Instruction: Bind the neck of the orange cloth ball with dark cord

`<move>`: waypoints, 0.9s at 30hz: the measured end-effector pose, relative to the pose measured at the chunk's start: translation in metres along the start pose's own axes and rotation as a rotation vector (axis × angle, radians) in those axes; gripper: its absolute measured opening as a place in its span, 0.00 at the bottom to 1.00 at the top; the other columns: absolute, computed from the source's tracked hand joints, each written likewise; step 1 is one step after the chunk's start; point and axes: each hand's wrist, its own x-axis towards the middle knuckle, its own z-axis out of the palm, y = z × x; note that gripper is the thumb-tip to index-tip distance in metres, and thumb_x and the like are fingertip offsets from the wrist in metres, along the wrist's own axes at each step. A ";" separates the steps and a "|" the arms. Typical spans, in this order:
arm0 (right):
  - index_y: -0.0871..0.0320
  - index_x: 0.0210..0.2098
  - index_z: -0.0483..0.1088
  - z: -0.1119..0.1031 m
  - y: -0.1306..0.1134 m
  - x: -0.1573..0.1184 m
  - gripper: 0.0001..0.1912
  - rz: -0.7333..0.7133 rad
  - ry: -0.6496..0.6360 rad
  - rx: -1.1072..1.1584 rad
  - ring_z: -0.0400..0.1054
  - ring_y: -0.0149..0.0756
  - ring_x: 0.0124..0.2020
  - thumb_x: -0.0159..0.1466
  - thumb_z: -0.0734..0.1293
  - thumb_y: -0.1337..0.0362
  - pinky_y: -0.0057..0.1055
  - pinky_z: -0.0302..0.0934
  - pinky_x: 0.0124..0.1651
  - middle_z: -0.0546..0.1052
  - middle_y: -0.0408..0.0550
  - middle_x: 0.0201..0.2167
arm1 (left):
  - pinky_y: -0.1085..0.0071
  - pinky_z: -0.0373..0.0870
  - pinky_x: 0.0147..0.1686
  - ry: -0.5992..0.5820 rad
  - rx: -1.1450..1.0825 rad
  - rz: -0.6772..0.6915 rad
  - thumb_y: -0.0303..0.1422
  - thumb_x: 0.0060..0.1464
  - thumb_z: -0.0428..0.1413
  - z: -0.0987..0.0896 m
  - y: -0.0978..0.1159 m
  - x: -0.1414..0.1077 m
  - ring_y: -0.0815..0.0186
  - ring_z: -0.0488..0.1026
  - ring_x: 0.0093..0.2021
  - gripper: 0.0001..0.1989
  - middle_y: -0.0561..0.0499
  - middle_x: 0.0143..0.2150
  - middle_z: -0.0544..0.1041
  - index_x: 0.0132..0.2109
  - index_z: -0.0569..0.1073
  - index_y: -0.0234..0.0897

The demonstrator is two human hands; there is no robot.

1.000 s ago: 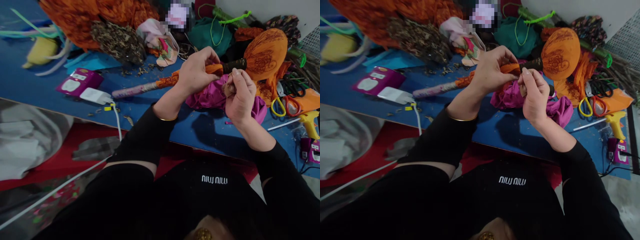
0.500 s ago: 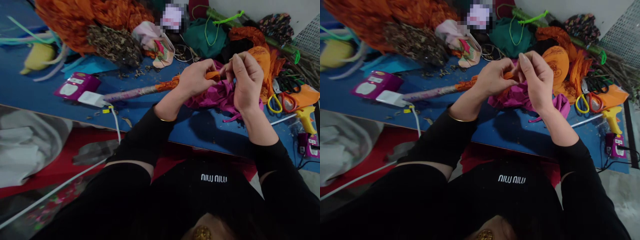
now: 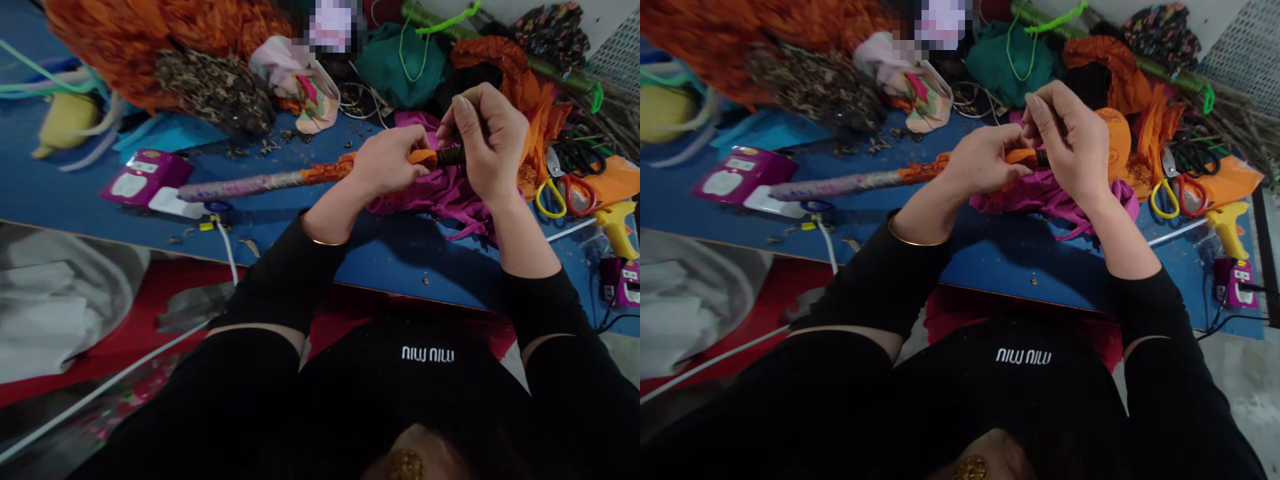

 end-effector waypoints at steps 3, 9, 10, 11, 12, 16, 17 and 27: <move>0.47 0.36 0.68 0.005 0.009 0.002 0.26 -0.006 0.041 0.042 0.75 0.39 0.38 0.75 0.61 0.34 0.38 0.73 0.50 0.80 0.45 0.34 | 0.57 0.74 0.46 -0.028 -0.021 -0.032 0.39 0.56 0.63 -0.001 0.003 -0.001 0.50 0.82 0.48 0.13 0.48 0.49 0.87 0.48 0.80 0.46; 0.46 0.37 0.68 0.014 0.046 0.012 0.29 -0.173 0.085 0.159 0.78 0.42 0.39 0.73 0.58 0.29 0.43 0.74 0.47 0.77 0.42 0.33 | 0.58 0.73 0.52 -0.069 0.018 -0.115 0.38 0.59 0.62 -0.009 0.021 -0.006 0.50 0.82 0.53 0.14 0.48 0.51 0.86 0.52 0.80 0.44; 0.46 0.38 0.67 0.015 0.049 0.013 0.30 -0.156 0.072 0.132 0.78 0.42 0.40 0.73 0.56 0.27 0.43 0.74 0.48 0.77 0.43 0.34 | 0.57 0.73 0.53 -0.078 0.046 -0.121 0.38 0.60 0.62 -0.010 0.024 -0.007 0.49 0.81 0.55 0.15 0.48 0.52 0.86 0.54 0.80 0.43; 0.46 0.38 0.66 0.015 0.052 0.015 0.32 -0.122 0.057 0.089 0.78 0.42 0.42 0.72 0.54 0.26 0.42 0.74 0.50 0.77 0.44 0.35 | 0.57 0.73 0.53 -0.085 0.080 -0.127 0.38 0.61 0.62 -0.011 0.026 -0.007 0.48 0.81 0.56 0.16 0.47 0.53 0.86 0.55 0.80 0.43; 0.45 0.39 0.65 0.015 0.053 0.016 0.33 -0.081 0.040 0.043 0.77 0.43 0.44 0.71 0.53 0.25 0.42 0.74 0.51 0.78 0.45 0.36 | 0.56 0.73 0.53 -0.093 0.116 -0.126 0.39 0.62 0.61 -0.011 0.028 -0.008 0.46 0.81 0.57 0.18 0.45 0.54 0.86 0.57 0.80 0.43; 0.46 0.36 0.61 0.015 0.054 0.017 0.33 0.006 0.020 -0.019 0.75 0.42 0.44 0.71 0.52 0.24 0.40 0.72 0.50 0.81 0.47 0.39 | 0.54 0.73 0.53 -0.094 0.209 -0.108 0.37 0.63 0.58 -0.007 0.030 -0.010 0.42 0.81 0.58 0.20 0.44 0.54 0.86 0.60 0.78 0.45; 0.46 0.35 0.60 0.015 0.055 0.018 0.33 0.005 0.019 -0.014 0.75 0.41 0.42 0.71 0.52 0.25 0.40 0.71 0.49 0.81 0.46 0.38 | 0.54 0.73 0.53 -0.089 0.215 -0.098 0.37 0.63 0.57 -0.006 0.030 -0.010 0.42 0.82 0.57 0.20 0.44 0.53 0.86 0.61 0.78 0.46; 0.47 0.32 0.57 0.011 0.055 0.018 0.29 0.023 0.059 -0.070 0.77 0.44 0.42 0.75 0.54 0.32 0.42 0.71 0.51 0.81 0.46 0.36 | 0.51 0.70 0.50 -0.082 0.333 0.032 0.33 0.64 0.50 -0.004 0.039 -0.014 0.39 0.81 0.58 0.32 0.40 0.57 0.85 0.73 0.71 0.44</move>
